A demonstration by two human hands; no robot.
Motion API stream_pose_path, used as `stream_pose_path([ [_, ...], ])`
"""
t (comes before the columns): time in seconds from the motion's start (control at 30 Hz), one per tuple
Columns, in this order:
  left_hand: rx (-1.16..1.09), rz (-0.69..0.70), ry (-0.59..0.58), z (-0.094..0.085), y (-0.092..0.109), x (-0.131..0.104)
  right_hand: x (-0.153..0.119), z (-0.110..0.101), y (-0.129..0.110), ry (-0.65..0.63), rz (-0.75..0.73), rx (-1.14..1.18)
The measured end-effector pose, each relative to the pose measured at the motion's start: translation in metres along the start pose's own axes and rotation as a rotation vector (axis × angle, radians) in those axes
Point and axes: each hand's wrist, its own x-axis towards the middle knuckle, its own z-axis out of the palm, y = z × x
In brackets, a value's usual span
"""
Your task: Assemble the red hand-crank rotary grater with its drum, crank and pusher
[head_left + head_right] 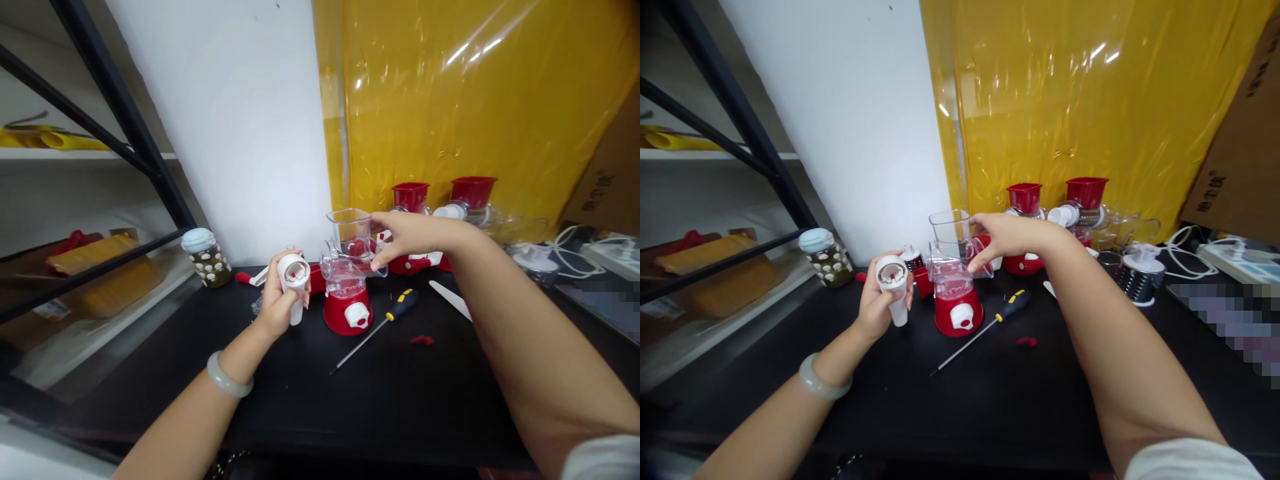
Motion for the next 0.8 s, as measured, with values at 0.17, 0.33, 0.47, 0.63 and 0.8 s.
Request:
stream_pose_path([
  [0.17, 0.079, 0.068, -0.061, -0.004, -0.001, -0.005, -0.04, -0.02, -0.04, 0.481, 0.024, -0.177],
  [0.33, 0.264, 0.141, -0.041, -0.008, 0.005, -0.007, -0.068, -0.027, -0.065, 0.595, -0.066, -0.376],
  [0.47, 0.427, 0.276, -0.017, -0.004, 0.018, -0.006, -0.076, 0.012, -0.024, 0.13, -0.059, -0.48],
  [0.63, 0.496, 0.454, -0.046, 0.001, 0.028, -0.005, -0.091, 0.076, 0.019, -0.064, -0.033, -0.592],
  [0.8, 0.558, 0.458, -0.048, 0.0, 0.029, -0.006, -0.09, 0.096, 0.01, 0.02, -0.135, -0.636],
])
